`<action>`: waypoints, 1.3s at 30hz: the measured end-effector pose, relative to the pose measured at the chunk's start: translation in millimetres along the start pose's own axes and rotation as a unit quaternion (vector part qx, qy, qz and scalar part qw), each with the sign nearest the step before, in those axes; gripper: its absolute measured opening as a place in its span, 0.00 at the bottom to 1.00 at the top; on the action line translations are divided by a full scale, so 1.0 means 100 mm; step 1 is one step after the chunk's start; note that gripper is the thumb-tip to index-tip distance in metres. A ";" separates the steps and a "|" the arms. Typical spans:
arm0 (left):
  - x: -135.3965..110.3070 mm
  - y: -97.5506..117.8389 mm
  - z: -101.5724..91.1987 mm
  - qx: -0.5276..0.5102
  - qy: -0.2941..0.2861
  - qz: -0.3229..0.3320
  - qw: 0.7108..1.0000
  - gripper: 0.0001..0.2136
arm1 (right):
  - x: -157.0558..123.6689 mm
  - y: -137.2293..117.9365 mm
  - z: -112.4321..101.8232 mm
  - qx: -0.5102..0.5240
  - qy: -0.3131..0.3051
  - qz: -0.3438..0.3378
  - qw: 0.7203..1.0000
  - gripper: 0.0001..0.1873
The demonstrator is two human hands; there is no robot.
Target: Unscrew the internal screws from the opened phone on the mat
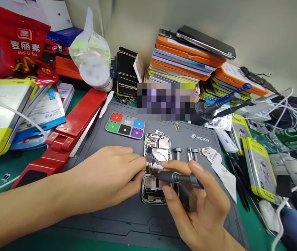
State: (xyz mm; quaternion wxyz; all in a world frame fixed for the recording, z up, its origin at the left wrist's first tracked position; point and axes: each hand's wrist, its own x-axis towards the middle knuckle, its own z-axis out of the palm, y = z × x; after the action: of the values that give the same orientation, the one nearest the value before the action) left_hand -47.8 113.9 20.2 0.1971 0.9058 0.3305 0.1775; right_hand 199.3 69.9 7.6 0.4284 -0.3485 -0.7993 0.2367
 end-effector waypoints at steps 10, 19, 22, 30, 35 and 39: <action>0.01 0.00 -0.01 0.017 0.003 0.002 1.000 0.11 | 0.09 -0.09 0.03 0.091 0.120 0.113 0.982 0.40; 0.02 0.01 0.00 0.023 0.011 0.007 1.000 0.10 | 0.12 -0.07 0.02 0.190 0.119 0.174 0.959 0.33; 0.02 -0.01 0.00 0.027 0.009 0.011 1.000 0.10 | 0.13 -0.10 0.01 0.199 0.112 0.189 0.955 0.32; 0.01 0.00 0.00 0.030 0.011 0.014 0.999 0.10 | 0.10 -0.09 -0.03 0.146 0.117 0.202 0.961 0.33; 0.01 0.00 0.00 0.030 0.005 0.012 0.999 0.10 | 0.00 -0.12 -0.12 0.098 0.046 0.110 0.988 0.43; 0.00 -0.01 0.02 0.029 0.001 0.015 0.999 0.11 | -0.13 -0.17 -0.17 -0.004 0.015 0.020 1.000 0.52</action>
State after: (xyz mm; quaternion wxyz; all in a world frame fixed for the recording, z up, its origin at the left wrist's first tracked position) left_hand -47.5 113.5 18.3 0.1682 0.9156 0.3223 0.1717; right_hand 213.3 50.3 21.3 0.4343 -0.3696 -0.7865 0.2372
